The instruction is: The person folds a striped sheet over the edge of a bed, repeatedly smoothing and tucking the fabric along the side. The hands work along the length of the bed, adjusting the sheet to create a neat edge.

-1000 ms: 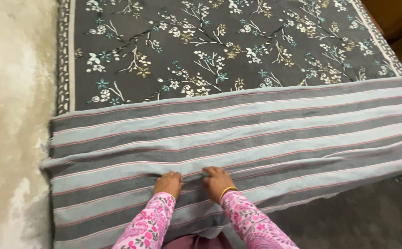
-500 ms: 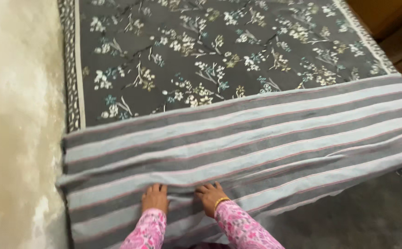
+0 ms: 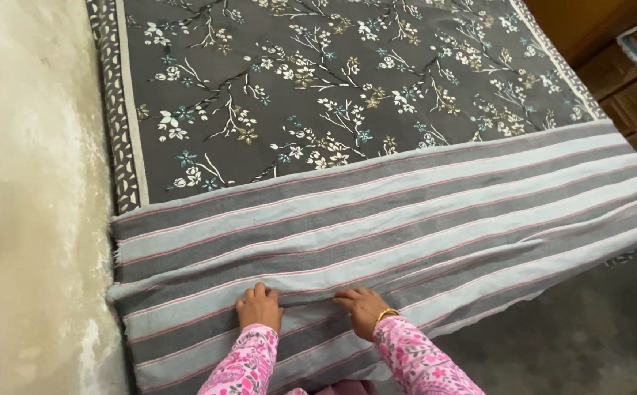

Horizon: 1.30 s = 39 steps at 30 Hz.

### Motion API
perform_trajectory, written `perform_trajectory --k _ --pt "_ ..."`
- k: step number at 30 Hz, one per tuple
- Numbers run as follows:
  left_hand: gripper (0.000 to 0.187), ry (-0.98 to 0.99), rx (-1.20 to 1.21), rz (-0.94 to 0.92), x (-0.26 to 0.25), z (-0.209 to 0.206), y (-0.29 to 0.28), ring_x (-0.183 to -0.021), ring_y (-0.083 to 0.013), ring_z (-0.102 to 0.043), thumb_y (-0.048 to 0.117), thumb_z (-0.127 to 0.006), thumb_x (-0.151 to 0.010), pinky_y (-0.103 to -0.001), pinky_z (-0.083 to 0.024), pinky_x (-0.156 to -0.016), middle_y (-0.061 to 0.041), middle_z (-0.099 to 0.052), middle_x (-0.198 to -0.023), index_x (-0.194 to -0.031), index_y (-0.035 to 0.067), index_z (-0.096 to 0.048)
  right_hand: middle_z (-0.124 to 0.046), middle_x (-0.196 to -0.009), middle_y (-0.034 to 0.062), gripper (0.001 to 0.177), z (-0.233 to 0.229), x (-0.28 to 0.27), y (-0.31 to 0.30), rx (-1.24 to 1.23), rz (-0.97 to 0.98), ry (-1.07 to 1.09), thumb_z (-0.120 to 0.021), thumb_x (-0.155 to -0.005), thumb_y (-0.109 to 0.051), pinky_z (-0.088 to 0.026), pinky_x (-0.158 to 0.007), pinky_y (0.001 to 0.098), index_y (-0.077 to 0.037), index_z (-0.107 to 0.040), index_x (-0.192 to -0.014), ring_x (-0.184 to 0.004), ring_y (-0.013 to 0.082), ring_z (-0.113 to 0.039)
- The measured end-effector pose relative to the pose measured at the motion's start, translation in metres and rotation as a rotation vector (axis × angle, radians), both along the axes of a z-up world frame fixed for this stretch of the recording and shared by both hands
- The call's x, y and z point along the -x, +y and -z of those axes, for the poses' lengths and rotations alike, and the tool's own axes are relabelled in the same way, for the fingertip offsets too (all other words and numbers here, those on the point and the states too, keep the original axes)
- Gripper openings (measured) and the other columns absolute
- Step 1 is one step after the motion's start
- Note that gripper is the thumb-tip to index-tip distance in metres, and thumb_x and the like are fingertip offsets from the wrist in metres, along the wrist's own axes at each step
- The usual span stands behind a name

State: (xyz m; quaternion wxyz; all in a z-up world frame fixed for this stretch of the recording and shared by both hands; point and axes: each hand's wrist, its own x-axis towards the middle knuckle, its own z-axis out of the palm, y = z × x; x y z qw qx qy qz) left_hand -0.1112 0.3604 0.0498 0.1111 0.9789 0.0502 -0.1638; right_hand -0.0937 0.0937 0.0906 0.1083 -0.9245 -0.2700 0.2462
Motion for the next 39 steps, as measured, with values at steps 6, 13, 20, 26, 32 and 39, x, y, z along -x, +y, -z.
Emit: perform_trajectory --k 6,13,20,26,32,39 --pt "0.024 0.023 0.059 0.094 -0.006 0.015 0.008 -0.121 -0.0225 -0.056 0.034 -0.075 -0.088 -0.053 -0.044 -0.102 0.001 -0.064 -0.117 -0.109 0.022 -0.072 -0.053 -0.149 -0.0003 0.056 0.0 -0.001 0.005 0.074 -0.006 -0.014 -0.057 -0.08 -0.001 -0.042 -0.108 0.0448 -0.016 -0.063 -0.134 -0.137 0.0272 -0.046" --pt "0.028 0.105 0.157 0.168 -0.001 0.042 0.024 -0.112 -0.0292 -0.065 0.035 -0.072 -0.092 -0.051 -0.051 -0.093 -0.007 -0.07 -0.112 -0.109 0.013 -0.067 -0.038 -0.158 0.0057 0.056 -0.022 0.01 0.073 0.188 -0.085 0.134 -0.063 -0.082 -0.012 -0.034 -0.113 0.0526 -0.021 -0.059 -0.138 -0.143 0.0299 -0.034" --pt "0.021 0.014 0.242 0.169 0.013 0.044 0.032 -0.113 -0.0302 -0.063 0.026 -0.071 -0.093 -0.053 -0.05 -0.092 -0.007 -0.066 -0.115 -0.112 0.017 -0.066 -0.045 -0.154 0.0029 0.052 -0.003 0.014 0.13 0.218 -0.273 0.011 -0.056 -0.089 -0.012 -0.025 -0.116 0.0632 -0.013 -0.057 -0.142 -0.147 0.0275 -0.034" --pt "0.056 -0.079 0.046 0.102 0.043 0.025 0.085 -0.12 -0.0269 -0.053 0.028 -0.088 -0.069 -0.052 -0.044 -0.098 -0.005 -0.056 -0.122 -0.119 0.018 -0.063 -0.048 -0.151 0.0012 0.053 0.003 0.006 0.121 0.164 -0.22 0.074 -0.056 -0.083 -0.007 -0.03 -0.116 0.0544 -0.015 -0.061 -0.136 -0.142 0.026 -0.04" --pt "0.022 -0.153 0.004 -0.033 0.056 0.032 0.109 -0.118 -0.0242 -0.056 0.022 -0.073 -0.086 -0.051 -0.043 -0.103 0.0 -0.06 -0.117 -0.108 0.025 -0.071 -0.061 -0.138 -0.0008 0.053 0.009 0.009 0.111 -0.062 -0.119 -0.025 -0.055 -0.076 0.0 -0.04 -0.108 0.0447 -0.017 -0.07 -0.124 -0.129 0.0254 -0.052" --pt "0.019 -0.08 0.098 -0.029 0.058 0.036 0.113 -0.118 -0.0251 -0.057 0.027 -0.071 -0.088 -0.051 -0.044 -0.101 -0.001 -0.067 -0.112 -0.105 0.019 -0.07 -0.053 -0.146 -0.0002 0.047 0.002 0.012 0.129 0.088 -0.09 -0.003 -0.057 -0.082 -0.005 -0.035 -0.113 0.0453 -0.021 -0.071 -0.124 -0.137 0.0253 -0.044"
